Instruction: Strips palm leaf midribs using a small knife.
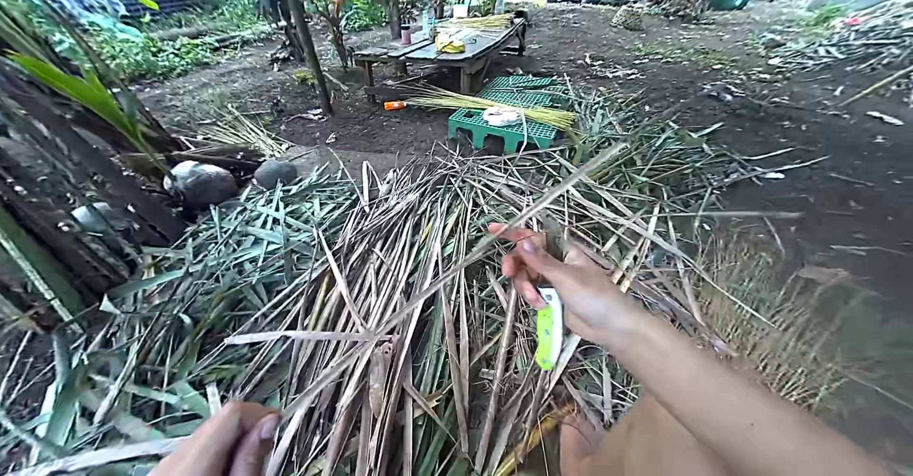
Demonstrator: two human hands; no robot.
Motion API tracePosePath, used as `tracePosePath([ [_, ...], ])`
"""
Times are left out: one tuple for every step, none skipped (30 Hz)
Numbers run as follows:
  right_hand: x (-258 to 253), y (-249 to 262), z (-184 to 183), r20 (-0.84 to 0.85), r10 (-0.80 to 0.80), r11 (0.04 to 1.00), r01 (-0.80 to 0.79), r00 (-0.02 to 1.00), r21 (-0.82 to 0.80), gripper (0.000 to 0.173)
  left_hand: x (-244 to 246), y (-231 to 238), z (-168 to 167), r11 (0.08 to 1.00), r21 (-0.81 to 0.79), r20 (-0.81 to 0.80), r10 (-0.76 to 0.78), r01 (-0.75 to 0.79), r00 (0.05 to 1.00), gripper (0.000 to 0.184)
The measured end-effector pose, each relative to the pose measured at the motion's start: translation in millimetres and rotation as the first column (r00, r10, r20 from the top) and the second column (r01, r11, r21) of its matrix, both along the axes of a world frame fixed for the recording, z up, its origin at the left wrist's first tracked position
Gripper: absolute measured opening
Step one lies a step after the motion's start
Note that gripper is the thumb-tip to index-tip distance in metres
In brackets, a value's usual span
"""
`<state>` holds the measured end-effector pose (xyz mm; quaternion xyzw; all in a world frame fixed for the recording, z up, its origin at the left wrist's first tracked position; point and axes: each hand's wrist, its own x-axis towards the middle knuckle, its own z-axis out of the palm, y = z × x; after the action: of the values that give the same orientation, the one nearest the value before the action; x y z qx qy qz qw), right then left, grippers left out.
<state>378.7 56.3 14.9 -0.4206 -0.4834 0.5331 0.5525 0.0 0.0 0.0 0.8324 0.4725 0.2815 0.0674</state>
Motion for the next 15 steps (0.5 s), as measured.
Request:
tracePosePath([
  [-2.5,-1.3,-0.1,-0.046,-0.050,0.998,0.051,0.998,0.025,0.028,4.8,-0.3,-1.8,1.000,-0.008,0.005,-0.018,0.019,1.000,0.035],
  [-3.7,-2.8,-1.4,-0.076,-0.088,0.994,0.092,0.993,0.056,0.025,8.8,-1.0,-3.4,0.999,-0.017,0.007,-0.031,0.031,1.000,0.034],
  [-4.1,-5.0,-3.4,-0.094,-0.103,0.990,0.112,0.990,0.090,0.024,12.1,-1.9,-5.0,0.999,-0.027,0.005,-0.038,0.038,0.999,0.034],
  [-3.6,-7.6,-5.8,-0.104,-0.098,0.986,0.111,0.990,0.128,0.023,15.1,-2.8,-6.6,0.999,-0.032,0.004,-0.041,0.041,0.999,0.033],
  [-3.1,-10.5,-8.0,-0.112,-0.078,0.982,0.096,0.991,0.162,0.022,18.4,-3.9,-8.1,0.999,-0.027,0.002,-0.035,0.035,0.999,0.033],
  [-3.2,-13.5,-9.8,-0.121,-0.057,0.978,0.080,0.991,0.193,0.022,22.0,-5.2,-9.1,1.000,-0.014,-0.007,-0.020,0.020,1.000,0.031],
  [-3.8,-16.5,-11.0,-0.126,-0.038,0.973,0.065,0.991,0.221,0.022,25.4,-6.3,-9.7,1.000,0.004,-0.023,-0.005,0.005,1.000,0.031],
  [-5.1,-19.5,-11.7,-0.140,-0.029,0.968,0.063,0.990,0.242,0.020,28.5,-7.1,-10.2,1.000,0.026,-0.040,0.009,-0.008,0.999,0.030],
  [-6.5,-22.2,-12.2,-0.158,-0.024,0.963,0.065,0.987,0.260,0.018,31.4,-7.5,-10.7,0.998,0.054,-0.056,0.022,-0.019,0.998,0.030],
  [-7.8,-24.6,-12.9,-0.178,-0.020,0.958,0.070,0.984,0.278,0.017,34.0,-7.8,-11.4,0.996,0.089,-0.070,0.032,-0.025,0.997,0.031],
  [-8.8,-26.9,-13.5,-0.190,-0.019,0.953,0.076,0.982,0.295,0.015,36.4,-8.0,-11.9,0.992,0.125,-0.082,0.038,-0.028,0.996,0.030],
  [-10.2,-28.9,-13.7,-0.194,-0.031,0.949,0.090,0.980,0.303,0.015,38.6,-8.4,-11.8,0.987,0.157,-0.091,0.044,-0.029,0.995,0.030],
  [-11.9,-30.9,-13.9,-0.193,-0.048,0.946,0.106,0.980,0.308,0.015,40.4,-8.8,-11.7,0.983,0.179,-0.093,0.045,-0.028,0.995,0.030],
  [-13.5,-32.6,-14.5,-0.191,-0.061,0.943,0.120,0.980,0.311,0.015,42.3,-8.9,-11.7,0.981,0.190,-0.080,0.038,-0.022,0.996,0.031],
  [-15.4,-33.9,-15.5,-0.201,-0.068,0.941,0.129,0.977,0.313,0.015,44.7,-8.9,-11.4,0.981,0.192,-0.058,0.022,-0.010,0.998,0.032],
])
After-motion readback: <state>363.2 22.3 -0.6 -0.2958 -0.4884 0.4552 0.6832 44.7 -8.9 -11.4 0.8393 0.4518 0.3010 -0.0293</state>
